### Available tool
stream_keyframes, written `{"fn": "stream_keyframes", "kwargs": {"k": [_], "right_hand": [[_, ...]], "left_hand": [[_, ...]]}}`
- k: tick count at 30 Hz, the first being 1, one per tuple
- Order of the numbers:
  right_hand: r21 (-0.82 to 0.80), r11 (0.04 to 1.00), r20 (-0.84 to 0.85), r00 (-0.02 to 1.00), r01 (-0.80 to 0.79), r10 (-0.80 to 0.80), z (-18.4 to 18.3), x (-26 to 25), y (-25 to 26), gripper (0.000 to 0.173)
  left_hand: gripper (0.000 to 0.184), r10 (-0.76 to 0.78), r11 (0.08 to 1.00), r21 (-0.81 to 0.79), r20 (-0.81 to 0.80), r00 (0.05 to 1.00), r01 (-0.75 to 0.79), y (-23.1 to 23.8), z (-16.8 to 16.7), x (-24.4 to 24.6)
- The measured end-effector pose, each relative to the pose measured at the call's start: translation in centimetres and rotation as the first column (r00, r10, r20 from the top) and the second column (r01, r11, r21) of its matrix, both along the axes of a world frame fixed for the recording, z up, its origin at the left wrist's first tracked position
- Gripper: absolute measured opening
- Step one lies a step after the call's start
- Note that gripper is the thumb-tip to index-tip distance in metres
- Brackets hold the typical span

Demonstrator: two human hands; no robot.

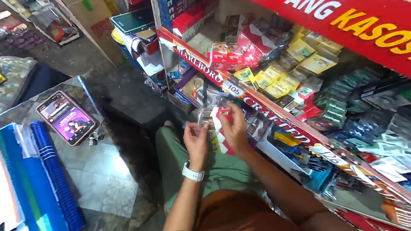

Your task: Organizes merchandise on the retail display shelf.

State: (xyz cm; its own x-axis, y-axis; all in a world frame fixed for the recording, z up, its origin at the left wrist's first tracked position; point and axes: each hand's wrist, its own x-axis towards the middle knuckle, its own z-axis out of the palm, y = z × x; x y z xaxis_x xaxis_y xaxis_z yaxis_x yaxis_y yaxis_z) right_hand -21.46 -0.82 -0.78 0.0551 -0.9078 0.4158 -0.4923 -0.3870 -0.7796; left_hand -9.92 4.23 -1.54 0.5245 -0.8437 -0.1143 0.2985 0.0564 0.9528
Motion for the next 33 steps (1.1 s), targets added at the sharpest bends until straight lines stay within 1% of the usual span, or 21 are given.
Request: {"fn": "stream_keyframes", "kwargs": {"k": [2,4,7,10,11,13,15,17,18,19,21,22,23,24,25,26,27,28,29,30,33], "right_hand": [[0.076,0.997,0.091,0.996,-0.014,0.007,0.1,-0.4,-0.3,0.048],[0.120,0.992,0.166,0.986,-0.039,0.018,0.0,-0.8,-0.5,0.045],[0.166,0.983,0.227,0.973,-0.080,0.041,0.3,-0.9,-0.4,0.040],[0.171,0.980,0.226,0.972,-0.101,0.061,0.5,-0.9,-0.4,0.039],[0.199,0.975,0.222,0.973,-0.102,0.057,0.6,-1.1,-0.5,0.038],[0.326,0.941,0.237,0.971,-0.087,0.008,1.3,-2.2,-0.9,0.034],[0.371,0.925,0.224,0.975,-0.081,-0.004,1.7,-3.2,-1.4,0.033],[0.376,0.920,0.229,0.973,-0.114,0.027,2.0,-3.6,-1.5,0.032],[0.385,0.913,0.245,0.969,-0.133,0.039,2.2,-3.6,-1.3,0.032],[0.390,0.910,0.261,0.964,-0.144,0.041,2.3,-3.4,-1.1,0.032],[0.390,0.907,0.316,0.948,-0.157,0.028,2.3,-2.5,-0.5,0.031],[0.407,0.899,0.347,0.938,-0.160,0.010,2.3,-1.9,-0.1,0.037],[0.432,0.887,0.374,0.927,-0.166,-0.008,2.1,-1.4,0.4,0.050],[0.461,0.869,0.384,0.923,-0.183,-0.009,2.1,-0.9,0.9,0.064],[0.473,0.858,0.378,0.926,-0.199,0.006,2.1,-0.6,1.2,0.070],[0.471,0.857,0.364,0.931,-0.209,0.027,2.2,-0.5,1.5,0.069],[0.456,0.863,0.358,0.932,-0.218,0.047,2.3,-0.5,1.6,0.064],[0.449,0.865,0.372,0.927,-0.225,0.047,2.6,-0.4,1.5,0.057],[0.451,0.860,0.401,0.915,-0.238,0.044,3.0,-0.3,1.5,0.049],[0.455,0.853,0.436,0.899,-0.256,0.037,3.3,-0.3,1.3,0.043],[0.487,0.828,0.482,0.876,-0.279,0.012,4.0,-0.2,0.0,0.034]], "left_hand": [[0.013,-0.014,0.999,-0.047,-0.047,0.999,0.012,0.3,0.4,-0.1],[0.015,-0.048,0.997,-0.075,-0.196,0.979,0.034,0.4,1.4,0.0],[0.016,-0.078,0.997,-0.023,-0.501,0.862,0.076,0.3,2.8,0.5],[0.012,-0.042,0.995,0.051,-0.585,0.810,0.088,0.2,3.6,0.8],[0.012,-0.040,0.993,0.067,-0.576,0.817,0.095,0.3,3.7,1.1],[0.012,-0.064,0.989,0.071,-0.572,0.818,0.127,0.4,3.8,2.4],[0.011,-0.103,0.984,0.065,-0.555,0.826,0.166,0.6,3.6,3.9],[0.009,-0.024,0.986,0.139,-0.450,0.893,0.097,0.2,3.0,4.3],[0.015,0.033,0.980,0.193,-0.357,0.933,0.039,-0.1,2.4,4.2],[0.033,0.023,0.977,0.212,-0.276,0.961,0.037,0.0,1.7,4.0],[0.085,-0.169,0.973,0.117,-0.217,0.961,0.198,0.6,0.7,3.4],[0.104,-0.265,0.955,0.085,-0.179,0.947,0.283,1.1,0.6,2.8],[0.108,-0.332,0.935,0.079,-0.152,0.931,0.346,1.7,0.9,2.0],[0.091,-0.354,0.925,0.091,-0.148,0.924,0.369,1.9,1.2,1.2],[0.073,-0.373,0.915,0.112,-0.137,0.918,0.388,2.0,1.3,0.9],[0.065,-0.384,0.910,0.123,-0.101,0.918,0.395,2.0,1.2,0.8],[0.072,-0.379,0.917,0.116,-0.053,0.924,0.383,2.0,1.0,1.0],[0.088,-0.379,0.922,0.091,0.003,0.925,0.377,2.1,0.8,1.2],[0.097,-0.381,0.923,0.065,0.047,0.923,0.378,2.1,0.7,1.4],[0.099,-0.380,0.925,0.040,0.079,0.922,0.378,2.1,0.7,1.6],[0.075,-0.355,0.930,-0.074,0.073,0.932,0.360,1.4,0.9,2.1]]}}
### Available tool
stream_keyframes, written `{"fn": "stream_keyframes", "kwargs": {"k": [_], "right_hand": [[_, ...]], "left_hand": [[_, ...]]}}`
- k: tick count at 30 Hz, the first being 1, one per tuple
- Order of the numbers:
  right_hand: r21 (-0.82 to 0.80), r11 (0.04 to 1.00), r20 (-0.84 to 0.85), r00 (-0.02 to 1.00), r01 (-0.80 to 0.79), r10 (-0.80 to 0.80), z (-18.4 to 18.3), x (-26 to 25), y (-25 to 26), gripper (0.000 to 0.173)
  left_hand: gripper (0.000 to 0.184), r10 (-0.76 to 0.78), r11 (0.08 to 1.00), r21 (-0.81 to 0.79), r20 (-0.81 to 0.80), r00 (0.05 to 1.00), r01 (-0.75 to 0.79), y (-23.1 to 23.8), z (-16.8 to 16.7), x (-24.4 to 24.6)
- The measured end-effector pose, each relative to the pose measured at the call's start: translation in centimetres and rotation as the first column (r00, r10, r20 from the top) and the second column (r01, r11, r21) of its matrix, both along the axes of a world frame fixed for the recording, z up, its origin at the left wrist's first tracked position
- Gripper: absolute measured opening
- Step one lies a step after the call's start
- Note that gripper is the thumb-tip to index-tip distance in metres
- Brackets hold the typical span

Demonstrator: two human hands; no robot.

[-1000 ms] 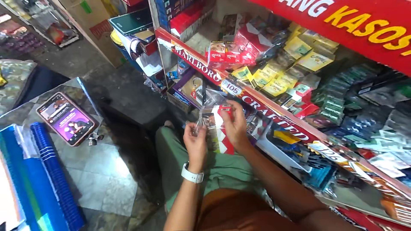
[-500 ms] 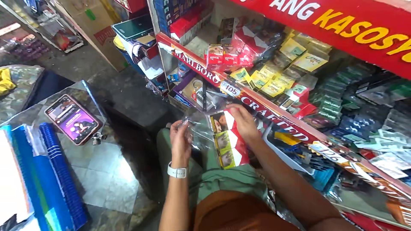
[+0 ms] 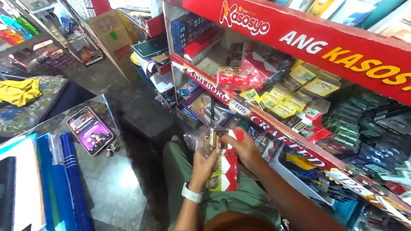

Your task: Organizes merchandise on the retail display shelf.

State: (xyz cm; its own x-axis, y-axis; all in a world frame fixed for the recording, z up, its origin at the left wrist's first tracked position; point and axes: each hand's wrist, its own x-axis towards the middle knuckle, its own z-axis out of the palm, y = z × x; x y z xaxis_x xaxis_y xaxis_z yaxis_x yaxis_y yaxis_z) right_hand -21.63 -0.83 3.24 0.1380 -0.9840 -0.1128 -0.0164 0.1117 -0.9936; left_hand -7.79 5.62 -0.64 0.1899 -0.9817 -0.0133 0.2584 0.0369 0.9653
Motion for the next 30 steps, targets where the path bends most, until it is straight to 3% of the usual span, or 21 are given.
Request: {"fn": "stream_keyframes", "kwargs": {"k": [5,10,14,18,26,30], "right_hand": [[-0.172,0.985,-0.283,0.958,-0.004,-0.046,3.5,1.0,-5.4,0.047],[-0.268,0.882,-0.650,0.749,-0.387,0.131,8.7,7.0,-15.8,0.049],[-0.315,0.857,-0.745,0.666,-0.407,0.042,8.5,14.1,-26.3,0.048],[-0.310,0.875,-0.822,0.567,-0.373,-0.050,6.9,17.8,-34.1,0.049],[-0.402,0.869,-0.875,0.399,-0.288,-0.273,3.5,21.5,-35.7,0.042],[-0.565,0.772,-0.800,0.425,-0.291,-0.424,0.1,21.1,-35.6,0.046]], "left_hand": [[0.066,0.124,0.986,0.123,-0.096,0.988,-0.112,-1.1,-2.4,1.5],[0.066,0.152,0.970,0.207,-0.123,0.981,-0.124,-1.3,-3.4,2.4],[0.068,0.123,0.972,0.214,-0.129,0.984,-0.093,-1.5,-4.1,2.6],[0.069,0.126,0.967,0.241,-0.158,0.979,-0.086,-1.8,-5.4,2.9],[0.067,0.096,0.957,0.288,-0.189,0.977,-0.039,-2.7,-7.1,3.0],[0.065,0.089,0.957,0.288,-0.185,0.979,-0.033,-2.7,-6.9,3.0]]}}
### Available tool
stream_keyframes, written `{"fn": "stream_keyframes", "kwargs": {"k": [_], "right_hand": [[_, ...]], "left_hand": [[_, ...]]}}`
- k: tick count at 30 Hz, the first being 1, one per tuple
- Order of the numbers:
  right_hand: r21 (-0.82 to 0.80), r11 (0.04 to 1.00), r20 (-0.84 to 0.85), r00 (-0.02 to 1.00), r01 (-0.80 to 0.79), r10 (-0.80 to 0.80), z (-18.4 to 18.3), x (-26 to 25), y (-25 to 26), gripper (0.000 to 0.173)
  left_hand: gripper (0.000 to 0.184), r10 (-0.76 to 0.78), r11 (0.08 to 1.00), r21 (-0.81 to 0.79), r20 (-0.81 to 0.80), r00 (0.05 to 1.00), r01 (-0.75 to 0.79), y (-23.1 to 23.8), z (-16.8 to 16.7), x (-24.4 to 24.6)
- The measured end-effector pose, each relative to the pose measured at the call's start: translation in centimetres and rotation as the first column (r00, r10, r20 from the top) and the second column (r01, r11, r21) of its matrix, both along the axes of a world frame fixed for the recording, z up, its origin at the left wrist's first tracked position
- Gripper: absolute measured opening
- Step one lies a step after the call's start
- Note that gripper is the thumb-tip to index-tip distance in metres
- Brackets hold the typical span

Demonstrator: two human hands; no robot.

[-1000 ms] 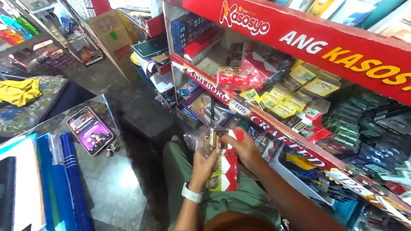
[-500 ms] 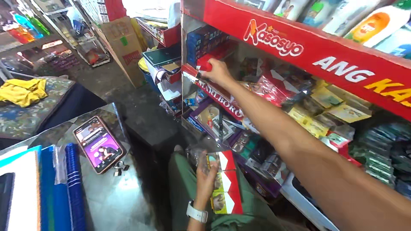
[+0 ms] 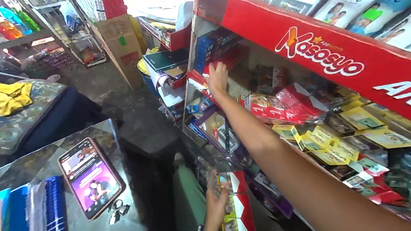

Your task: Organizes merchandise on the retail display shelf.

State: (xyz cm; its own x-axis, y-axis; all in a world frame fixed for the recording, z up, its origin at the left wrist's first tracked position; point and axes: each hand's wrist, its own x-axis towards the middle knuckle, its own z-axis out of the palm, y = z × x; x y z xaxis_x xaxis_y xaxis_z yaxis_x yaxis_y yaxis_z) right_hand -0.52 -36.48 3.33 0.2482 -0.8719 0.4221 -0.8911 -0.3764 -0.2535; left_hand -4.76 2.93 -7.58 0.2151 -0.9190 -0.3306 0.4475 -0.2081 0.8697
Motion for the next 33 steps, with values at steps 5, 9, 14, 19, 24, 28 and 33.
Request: {"fn": "stream_keyframes", "kwargs": {"k": [5,9,14,19,24,28,33], "right_hand": [[-0.047,0.997,-0.096,0.994,-0.057,0.052,-0.2,-0.4,-0.2,0.039],[0.204,0.936,0.138,0.955,-0.287,0.262,3.6,-2.7,6.1,0.044],[0.693,0.295,0.337,0.658,-0.658,0.674,1.8,-10.3,21.9,0.045],[0.760,0.208,0.559,0.783,-0.615,0.272,0.5,-13.4,24.7,0.056],[0.529,0.489,0.696,0.684,-0.694,0.217,5.8,-13.6,22.1,0.032],[0.300,0.892,0.391,0.897,-0.337,0.207,11.1,-12.6,10.8,0.045],[0.395,0.914,-0.050,0.996,0.091,-0.077,11.3,-11.6,-2.9,0.056]], "left_hand": [[0.067,0.017,1.000,-0.016,0.003,1.000,-0.017,-0.2,-0.5,0.2],[0.066,0.058,0.997,-0.055,0.023,0.998,-0.057,-0.9,0.4,1.0],[0.069,0.231,0.965,-0.141,0.071,0.970,-0.219,-0.9,1.7,2.8],[0.070,0.366,0.898,-0.295,0.090,0.926,-0.326,-0.6,3.2,2.3],[0.065,0.332,0.919,-0.268,0.135,0.934,-0.288,-1.4,2.6,2.1],[0.064,0.303,0.942,-0.194,0.148,0.941,-0.273,-2.0,1.4,2.3],[0.065,0.292,0.956,-0.077,0.180,0.939,-0.282,-1.6,-0.2,3.1]]}}
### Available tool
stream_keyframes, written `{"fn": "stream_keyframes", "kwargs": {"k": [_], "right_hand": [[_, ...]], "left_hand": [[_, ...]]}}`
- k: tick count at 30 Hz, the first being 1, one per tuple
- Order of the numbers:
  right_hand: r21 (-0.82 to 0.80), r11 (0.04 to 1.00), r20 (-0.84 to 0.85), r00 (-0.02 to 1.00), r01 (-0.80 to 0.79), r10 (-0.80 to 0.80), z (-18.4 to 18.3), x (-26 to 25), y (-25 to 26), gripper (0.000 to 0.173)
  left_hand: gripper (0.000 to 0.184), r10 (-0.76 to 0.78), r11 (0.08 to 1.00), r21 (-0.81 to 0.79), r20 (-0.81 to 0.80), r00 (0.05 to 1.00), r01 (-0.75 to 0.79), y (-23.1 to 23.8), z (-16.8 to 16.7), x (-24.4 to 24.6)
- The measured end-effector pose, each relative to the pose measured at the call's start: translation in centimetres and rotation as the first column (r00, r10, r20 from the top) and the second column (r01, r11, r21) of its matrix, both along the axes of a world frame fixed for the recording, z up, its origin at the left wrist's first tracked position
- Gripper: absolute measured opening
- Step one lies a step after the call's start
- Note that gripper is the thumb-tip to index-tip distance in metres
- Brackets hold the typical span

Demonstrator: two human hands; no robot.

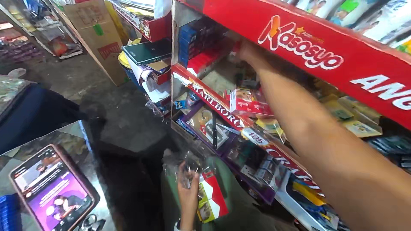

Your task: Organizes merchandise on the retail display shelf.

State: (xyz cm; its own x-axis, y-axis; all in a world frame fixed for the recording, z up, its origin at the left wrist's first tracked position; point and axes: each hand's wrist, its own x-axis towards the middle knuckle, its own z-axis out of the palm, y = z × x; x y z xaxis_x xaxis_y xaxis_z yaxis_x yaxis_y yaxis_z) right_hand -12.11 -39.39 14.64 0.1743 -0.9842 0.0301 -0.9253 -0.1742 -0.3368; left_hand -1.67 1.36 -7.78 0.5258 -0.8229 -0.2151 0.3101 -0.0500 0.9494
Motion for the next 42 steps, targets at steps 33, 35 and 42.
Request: {"fn": "stream_keyframes", "kwargs": {"k": [33,35,42], "right_hand": [[0.165,0.691,0.192,0.710,-0.704,0.678,-4.1,1.4,26.3,0.039],[0.266,0.616,0.253,0.670,-0.742,0.698,-7.2,-0.1,31.0,0.059],[-0.053,0.897,0.649,0.668,-0.438,0.364,-14.3,-1.3,38.4,0.063]], "left_hand": [[0.085,0.139,0.990,0.056,-0.194,0.971,-0.131,2.8,3.6,-0.3],[0.085,0.199,0.980,0.030,-0.179,0.963,-0.197,3.3,4.6,-0.1],[0.077,0.207,0.975,-0.033,-0.200,0.958,-0.218,4.9,6.3,-1.2]]}}
